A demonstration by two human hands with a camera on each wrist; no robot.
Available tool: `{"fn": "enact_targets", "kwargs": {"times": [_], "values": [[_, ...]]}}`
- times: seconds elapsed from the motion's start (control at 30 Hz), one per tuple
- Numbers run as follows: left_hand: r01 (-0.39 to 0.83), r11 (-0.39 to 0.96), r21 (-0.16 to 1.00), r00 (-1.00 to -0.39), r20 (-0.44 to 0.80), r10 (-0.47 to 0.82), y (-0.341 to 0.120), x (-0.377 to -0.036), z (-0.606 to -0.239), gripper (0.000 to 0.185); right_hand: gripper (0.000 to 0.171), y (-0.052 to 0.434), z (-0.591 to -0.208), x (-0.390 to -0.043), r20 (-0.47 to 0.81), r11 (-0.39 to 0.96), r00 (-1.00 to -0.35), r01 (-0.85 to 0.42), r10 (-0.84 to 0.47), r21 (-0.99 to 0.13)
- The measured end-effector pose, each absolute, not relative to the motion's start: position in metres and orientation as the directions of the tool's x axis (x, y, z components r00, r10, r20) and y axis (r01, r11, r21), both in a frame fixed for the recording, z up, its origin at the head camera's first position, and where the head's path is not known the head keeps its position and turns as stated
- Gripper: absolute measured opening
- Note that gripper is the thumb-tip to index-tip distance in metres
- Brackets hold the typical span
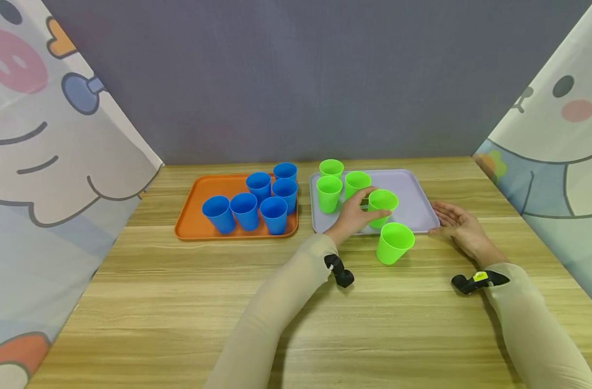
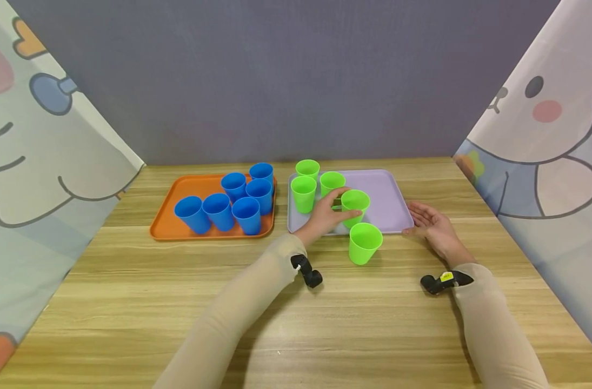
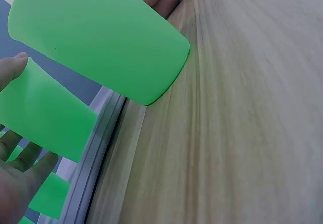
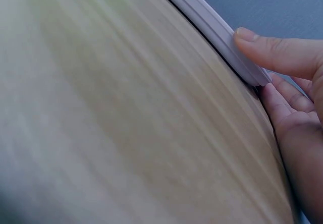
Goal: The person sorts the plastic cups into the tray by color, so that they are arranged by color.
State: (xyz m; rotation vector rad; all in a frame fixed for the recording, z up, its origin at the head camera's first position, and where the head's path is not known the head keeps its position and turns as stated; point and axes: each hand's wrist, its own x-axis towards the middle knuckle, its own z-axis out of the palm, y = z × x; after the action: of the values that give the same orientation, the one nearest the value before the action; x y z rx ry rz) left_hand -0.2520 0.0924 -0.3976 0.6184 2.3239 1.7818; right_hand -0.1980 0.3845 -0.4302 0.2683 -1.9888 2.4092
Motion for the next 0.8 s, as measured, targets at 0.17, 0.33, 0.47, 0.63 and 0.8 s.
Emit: {"fn": "enact_targets", "kwargs": {"times": [0.17, 0.33, 0.47, 0.63, 0.8], "values": [[0.235, 0.201, 0.951, -0.899, 0.134, 0.418, 0.0939, -0.2526, -0.3976, 0.068, 0.070, 0.3841, -0.4306, -0.1982, 0.143, -0.200, -0.984, -0.120, -0.105, -0.972], [0.217, 0.206, 0.954, -0.903, 0.117, 0.413, 0.0951, -0.2537, -0.3969, 0.069, 0.070, 0.3838, -0.4294, -0.1978, 0.138, -0.198, -0.985, -0.115, -0.106, -0.973], [0.200, 0.212, 0.957, -0.906, 0.098, 0.412, 0.0953, -0.2540, -0.3962, 0.071, 0.070, 0.3836, -0.4277, -0.1975, 0.129, -0.197, -0.986, -0.106, -0.105, -0.975], [0.194, 0.217, 0.957, -0.907, 0.090, 0.412, 0.0948, -0.2534, -0.3953, 0.071, 0.069, 0.3835, -0.4280, -0.1975, 0.132, -0.186, -0.986, -0.110, -0.106, -0.976], [0.188, 0.217, 0.958, -0.907, 0.084, 0.413, 0.0951, -0.2526, -0.3948, 0.071, 0.069, 0.3838, -0.4293, -0.1972, 0.137, -0.177, -0.985, -0.117, -0.106, -0.977]]}}
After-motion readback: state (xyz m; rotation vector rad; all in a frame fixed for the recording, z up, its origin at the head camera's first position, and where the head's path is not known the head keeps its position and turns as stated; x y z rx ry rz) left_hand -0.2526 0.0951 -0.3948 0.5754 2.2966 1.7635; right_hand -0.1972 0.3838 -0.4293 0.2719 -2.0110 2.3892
